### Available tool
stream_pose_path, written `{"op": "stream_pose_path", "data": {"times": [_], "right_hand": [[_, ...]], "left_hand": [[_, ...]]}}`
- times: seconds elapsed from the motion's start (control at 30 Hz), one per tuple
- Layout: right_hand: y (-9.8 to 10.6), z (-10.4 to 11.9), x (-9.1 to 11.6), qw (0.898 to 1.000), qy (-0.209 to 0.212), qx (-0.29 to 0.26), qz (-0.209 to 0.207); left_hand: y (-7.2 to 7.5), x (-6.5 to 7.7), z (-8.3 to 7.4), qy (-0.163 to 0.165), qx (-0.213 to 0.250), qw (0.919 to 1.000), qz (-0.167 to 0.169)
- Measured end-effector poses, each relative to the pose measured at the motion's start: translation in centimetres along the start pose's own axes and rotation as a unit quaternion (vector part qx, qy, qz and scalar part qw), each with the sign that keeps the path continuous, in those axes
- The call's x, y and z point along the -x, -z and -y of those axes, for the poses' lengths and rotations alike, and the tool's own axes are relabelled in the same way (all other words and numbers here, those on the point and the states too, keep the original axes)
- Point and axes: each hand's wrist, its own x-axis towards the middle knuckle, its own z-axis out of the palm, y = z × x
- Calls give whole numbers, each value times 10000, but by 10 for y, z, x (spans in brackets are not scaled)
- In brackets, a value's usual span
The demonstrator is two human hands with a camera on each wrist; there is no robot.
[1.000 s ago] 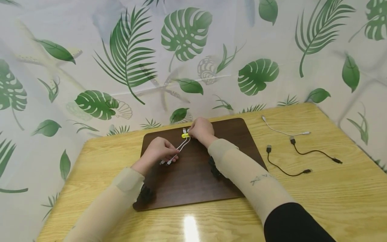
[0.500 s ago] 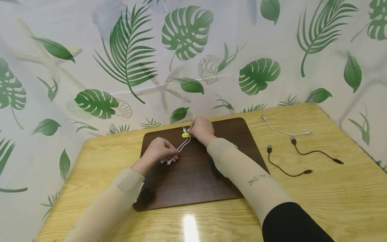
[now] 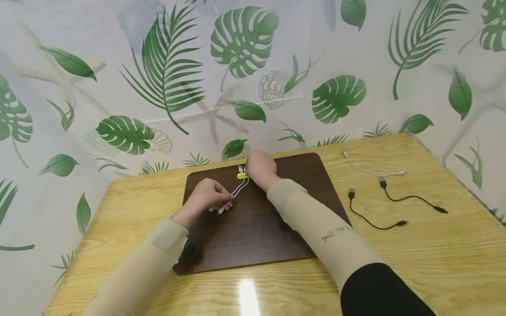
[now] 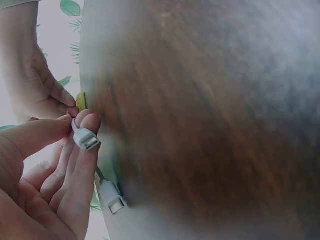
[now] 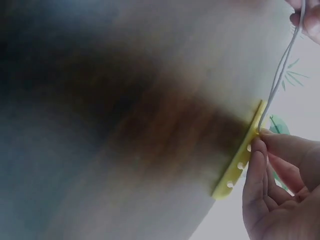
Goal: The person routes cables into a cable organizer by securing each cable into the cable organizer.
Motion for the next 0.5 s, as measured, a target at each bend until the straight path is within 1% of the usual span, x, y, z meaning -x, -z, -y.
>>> {"op": "stream_pose_path", "data": {"times": [0.07, 0.27, 0.5], "right_hand": [[1, 1, 0, 10000, 27, 62, 25], [3, 1, -1, 9999, 82, -21, 72], [-2, 0, -2, 10000, -4, 21, -73]], "left_hand": [[0, 0, 0, -18, -25, 10000, -10], [1, 3, -2, -6, -115, 9999, -85], [0, 6, -4, -12, -164, 9998, -105]]}}
